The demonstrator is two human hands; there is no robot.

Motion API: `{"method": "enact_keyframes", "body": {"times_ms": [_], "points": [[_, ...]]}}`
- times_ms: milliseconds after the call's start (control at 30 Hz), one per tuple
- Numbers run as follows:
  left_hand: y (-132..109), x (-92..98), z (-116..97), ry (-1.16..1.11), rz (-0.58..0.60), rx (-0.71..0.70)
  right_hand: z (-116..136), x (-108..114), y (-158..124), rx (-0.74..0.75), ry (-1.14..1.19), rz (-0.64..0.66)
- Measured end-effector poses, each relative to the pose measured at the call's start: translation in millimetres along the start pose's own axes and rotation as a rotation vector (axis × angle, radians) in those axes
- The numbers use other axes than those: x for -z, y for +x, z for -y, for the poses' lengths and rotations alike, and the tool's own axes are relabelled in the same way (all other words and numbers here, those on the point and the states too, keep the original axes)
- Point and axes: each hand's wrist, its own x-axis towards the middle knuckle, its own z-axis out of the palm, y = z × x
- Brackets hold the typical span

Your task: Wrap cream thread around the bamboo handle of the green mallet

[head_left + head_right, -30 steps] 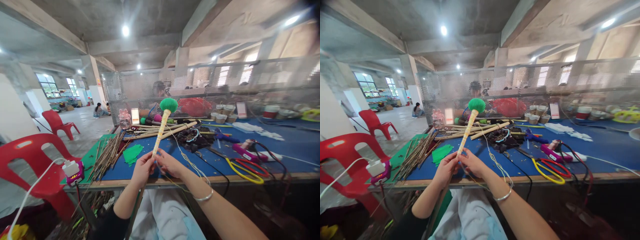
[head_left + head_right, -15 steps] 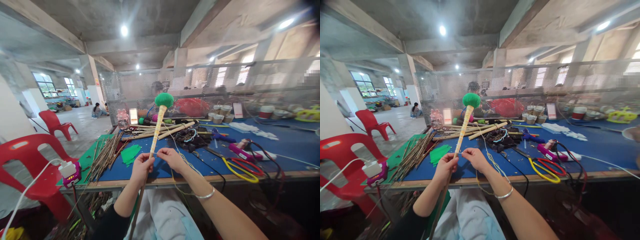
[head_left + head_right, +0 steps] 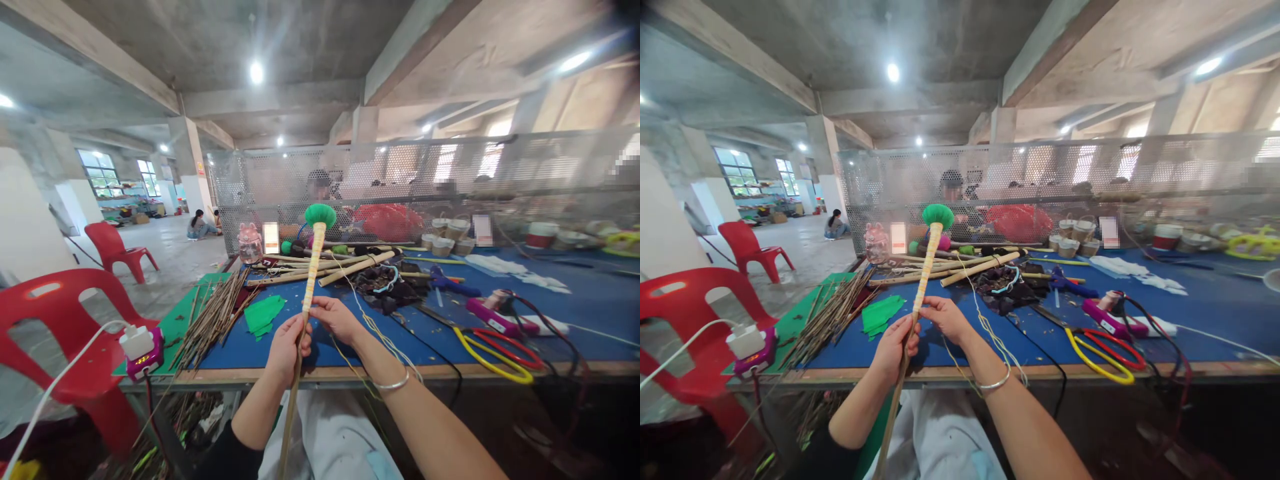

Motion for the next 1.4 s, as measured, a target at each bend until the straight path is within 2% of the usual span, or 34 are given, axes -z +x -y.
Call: {"method": "enact_keyframes", "body": {"times_ms": [267,467,600,700,933,1167,1300,1400], "points": [[0.5,0.8,2.6,0.123,0.022,-0.041,-12.4,4.6,5.0,-0.015,0.091,0.055],[2.0,-3.5,12.6,0.342,-0.109,-0.173,-7.1,3.3,2.0,0.014,0.092,-0.025],[2.6,-5.5,16.4,0.365,-0.188,-0.237,-8.1,3.8,3.5,0.005,0.058,-0.049],[2.1,-5.4,16.1,0.350,-0.236,-0.226,-9.3,4.6,4.2,0.023,0.044,-0.048],[-1.5,-0.7,8.0,0.217,-0.109,-0.195,-12.9,4.6,5.6,0.011,0.126,0.036],[0.7,3.2,2.4,-0.014,0.002,0.011,-12.2,2.9,8.2,0.026,0.074,-0.024],[1.9,6.6,2.0,-0.097,0.071,0.054,-11.8,4.9,8.8,-0.004,0.173,0.031],[1.0,6.5,0.6,-0.070,0.095,0.109,-11.1,7.7,8.5,-0.002,0.226,0.080]]}}
